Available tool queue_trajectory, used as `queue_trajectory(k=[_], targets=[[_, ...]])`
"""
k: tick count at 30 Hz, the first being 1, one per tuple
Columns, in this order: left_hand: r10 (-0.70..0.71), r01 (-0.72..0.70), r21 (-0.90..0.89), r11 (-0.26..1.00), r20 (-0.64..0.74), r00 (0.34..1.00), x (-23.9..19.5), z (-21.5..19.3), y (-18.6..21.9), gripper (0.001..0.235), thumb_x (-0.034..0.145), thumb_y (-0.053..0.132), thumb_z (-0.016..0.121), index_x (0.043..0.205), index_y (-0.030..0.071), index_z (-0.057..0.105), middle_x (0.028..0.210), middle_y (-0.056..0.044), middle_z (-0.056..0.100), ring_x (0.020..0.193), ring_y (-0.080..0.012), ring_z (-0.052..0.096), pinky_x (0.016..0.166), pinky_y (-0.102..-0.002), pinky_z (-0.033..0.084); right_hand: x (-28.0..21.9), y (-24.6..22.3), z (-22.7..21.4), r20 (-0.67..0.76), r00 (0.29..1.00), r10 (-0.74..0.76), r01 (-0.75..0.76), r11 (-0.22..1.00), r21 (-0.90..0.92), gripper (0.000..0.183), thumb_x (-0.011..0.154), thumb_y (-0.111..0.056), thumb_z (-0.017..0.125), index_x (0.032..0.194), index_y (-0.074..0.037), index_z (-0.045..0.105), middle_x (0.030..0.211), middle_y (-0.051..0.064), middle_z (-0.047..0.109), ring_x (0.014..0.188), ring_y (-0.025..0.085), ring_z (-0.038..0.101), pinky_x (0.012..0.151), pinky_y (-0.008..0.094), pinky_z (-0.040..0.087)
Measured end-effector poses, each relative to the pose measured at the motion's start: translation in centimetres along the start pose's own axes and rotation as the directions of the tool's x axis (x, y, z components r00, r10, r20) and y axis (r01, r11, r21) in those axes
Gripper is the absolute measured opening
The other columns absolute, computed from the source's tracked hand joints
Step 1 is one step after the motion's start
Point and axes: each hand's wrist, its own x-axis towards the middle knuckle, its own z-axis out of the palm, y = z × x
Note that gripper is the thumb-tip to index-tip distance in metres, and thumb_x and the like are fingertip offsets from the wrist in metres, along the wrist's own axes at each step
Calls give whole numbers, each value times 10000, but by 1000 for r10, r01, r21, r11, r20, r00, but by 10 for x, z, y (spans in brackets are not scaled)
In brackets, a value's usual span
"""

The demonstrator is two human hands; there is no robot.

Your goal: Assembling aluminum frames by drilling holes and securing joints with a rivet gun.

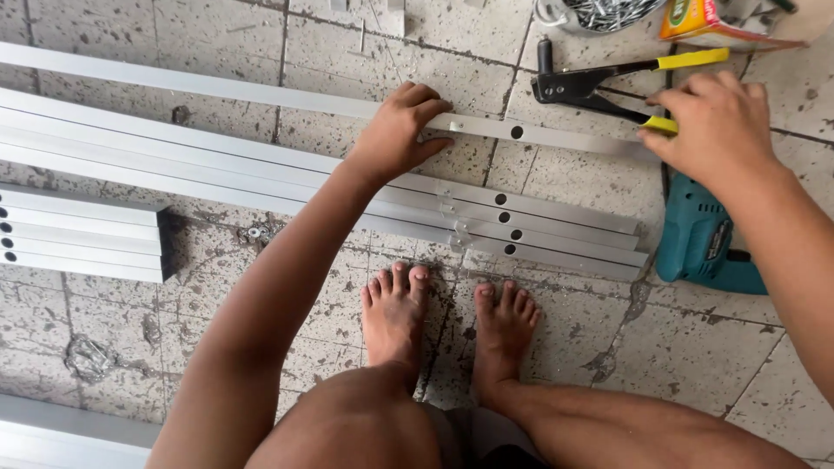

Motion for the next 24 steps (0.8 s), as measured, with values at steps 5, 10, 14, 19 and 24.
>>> queue_trajectory(k=[5,10,14,19,24], targets=[[52,-50,42,998,-43,998,-1,-3,-1,419,919,337,834,1127,-5,710,1055,-128,649,955,-278,594,838,-401,569,6,-95,-71,-423,902,-91,307,823,477,328,1007,-244,753,1265,-41,745,1090,147,728,972,270,663,751,382,600],[56,-53,80,995,-35,998,1,-5,0,292,951,266,788,1074,19,690,976,-89,601,856,-259,510,752,-371,481,62,-170,-44,-655,742,-142,600,576,555,298,867,-39,877,1124,33,745,994,168,702,882,263,605,785,359,524],[72,-66,108,992,-58,996,4,-9,3,236,977,226,762,1061,26,670,935,-74,590,815,-246,502,751,-358,457,84,-187,-35,-732,678,-66,680,434,591,220,822,104,920,965,85,754,925,194,660,833,299,563,677,379,478],[104,-74,162,984,-183,978,0,6,-7,238,951,316,751,965,80,716,879,-48,596,807,-214,547,693,-317,441,87,-191,-12,-721,693,-2,665,389,637,117,859,54,838,886,-7,742,917,123,658,779,299,597,695,428,518],[100,-73,133,988,-208,973,1,7,-6,280,1025,332,637,991,67,720,900,-62,618,804,-230,570,693,-328,457,87,-194,-15,-733,679,22,665,404,628,114,896,4,833,844,-18,734,881,83,679,734,264,592,720,407,485]])
